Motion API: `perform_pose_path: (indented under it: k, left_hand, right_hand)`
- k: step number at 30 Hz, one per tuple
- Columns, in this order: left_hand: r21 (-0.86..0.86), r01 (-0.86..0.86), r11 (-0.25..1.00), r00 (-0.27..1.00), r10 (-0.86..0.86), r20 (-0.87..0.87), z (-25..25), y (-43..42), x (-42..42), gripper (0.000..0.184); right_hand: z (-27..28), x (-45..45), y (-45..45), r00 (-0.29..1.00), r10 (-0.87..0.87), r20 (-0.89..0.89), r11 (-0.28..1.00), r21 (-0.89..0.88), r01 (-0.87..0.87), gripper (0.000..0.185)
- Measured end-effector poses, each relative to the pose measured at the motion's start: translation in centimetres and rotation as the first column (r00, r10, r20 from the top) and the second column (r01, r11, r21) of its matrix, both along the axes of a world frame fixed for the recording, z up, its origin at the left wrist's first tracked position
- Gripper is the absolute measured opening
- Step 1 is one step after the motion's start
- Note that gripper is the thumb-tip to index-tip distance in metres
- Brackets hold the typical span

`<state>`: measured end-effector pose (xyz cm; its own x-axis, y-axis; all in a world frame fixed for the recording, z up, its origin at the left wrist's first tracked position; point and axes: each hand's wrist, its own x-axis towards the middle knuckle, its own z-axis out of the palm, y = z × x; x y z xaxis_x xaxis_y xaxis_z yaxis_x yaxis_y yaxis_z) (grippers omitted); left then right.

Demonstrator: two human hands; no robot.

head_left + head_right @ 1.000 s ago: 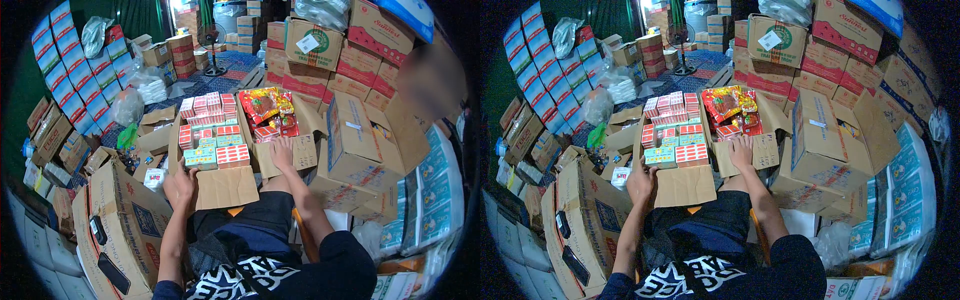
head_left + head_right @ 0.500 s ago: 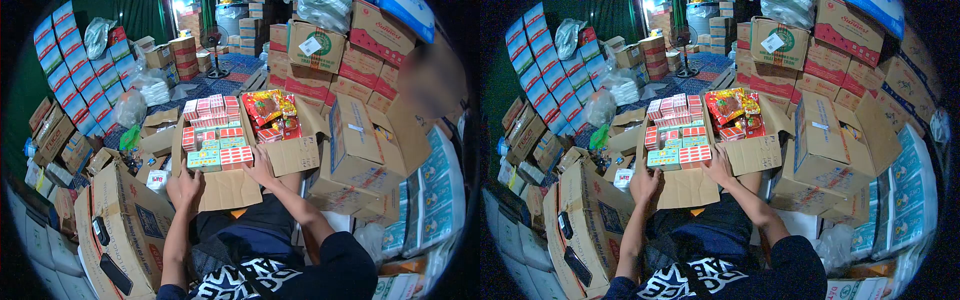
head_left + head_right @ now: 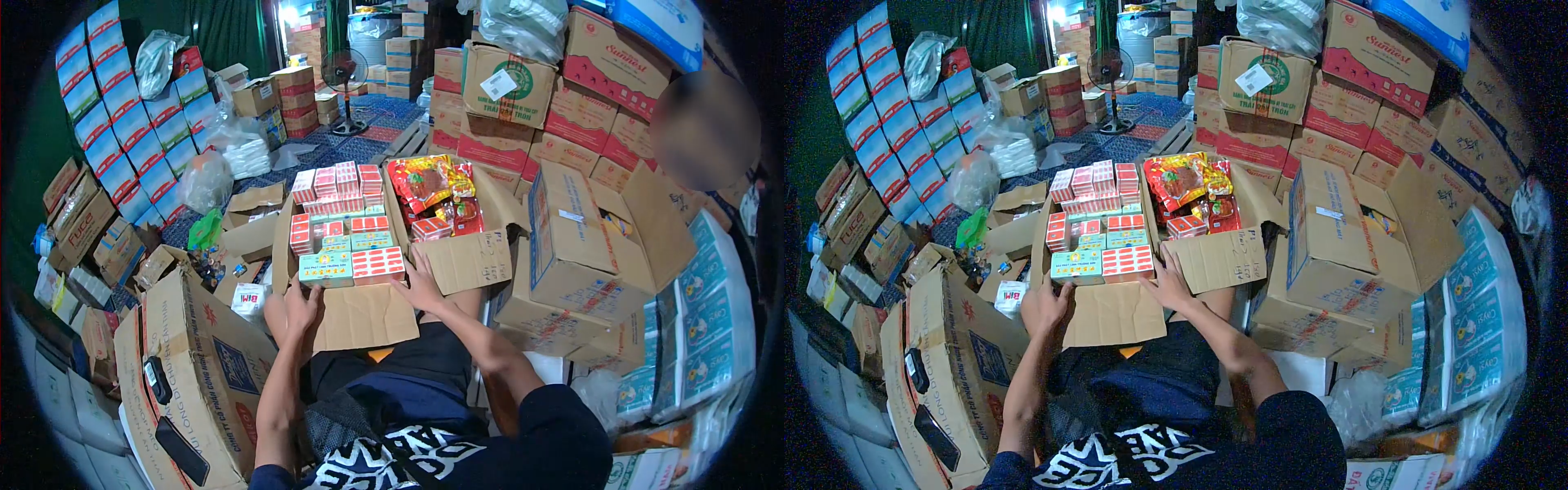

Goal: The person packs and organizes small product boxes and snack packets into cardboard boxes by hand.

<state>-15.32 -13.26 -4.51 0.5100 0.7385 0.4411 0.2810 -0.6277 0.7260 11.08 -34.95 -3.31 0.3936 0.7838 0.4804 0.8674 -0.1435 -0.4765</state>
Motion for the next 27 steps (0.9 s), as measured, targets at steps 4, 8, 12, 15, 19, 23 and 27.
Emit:
perform_pose_path:
  k: [4,8,12,15,19,23,27]
  left_hand:
    - [-0.197,0.091,0.976,0.989,-0.065,0.137,1.6,-1.0,0.1,0.061]
    - [-0.21,0.136,0.968,0.982,-0.103,0.157,3.1,-2.0,0.0,0.061]
    - [-0.113,0.129,0.985,0.987,-0.117,0.113,4.6,-2.9,0.2,0.063]
    - [-0.065,0.083,0.994,0.996,-0.08,0.046,8.6,-5.4,0.0,0.066]
    - [0.038,0.029,0.999,0.999,-0.029,-0.02,11.8,-5.6,1.0,0.07]
    - [0.219,0.086,0.972,0.995,-0.096,0.034,14.5,-4.7,3.4,0.072]
    - [0.492,0.177,0.852,0.978,-0.207,0.008,21.7,-8.1,6.4,0.073]
  right_hand:
    - [-0.4,0.9,-0.2,0.999,0.035,0.001,0.999,-0.028,-0.035,0.079]
    - [-0.7,1.2,-0.6,0.991,0.061,-0.123,0.996,0.069,-0.052,0.074]
    - [-0.7,2.0,-0.4,0.971,0.105,-0.217,0.986,0.149,-0.073,0.082]
    - [-0.9,2.1,-0.2,0.958,0.096,-0.272,0.978,0.203,-0.041,0.08]
    - [0.1,1.9,-0.2,0.912,0.126,-0.39,0.97,0.241,-0.031,0.072]
    - [-0.5,2.2,0.4,0.758,0.227,-0.611,0.949,0.312,-0.034,0.051]
    - [0.3,2.1,0.2,0.614,0.333,-0.715,0.907,0.421,-0.002,0.042]
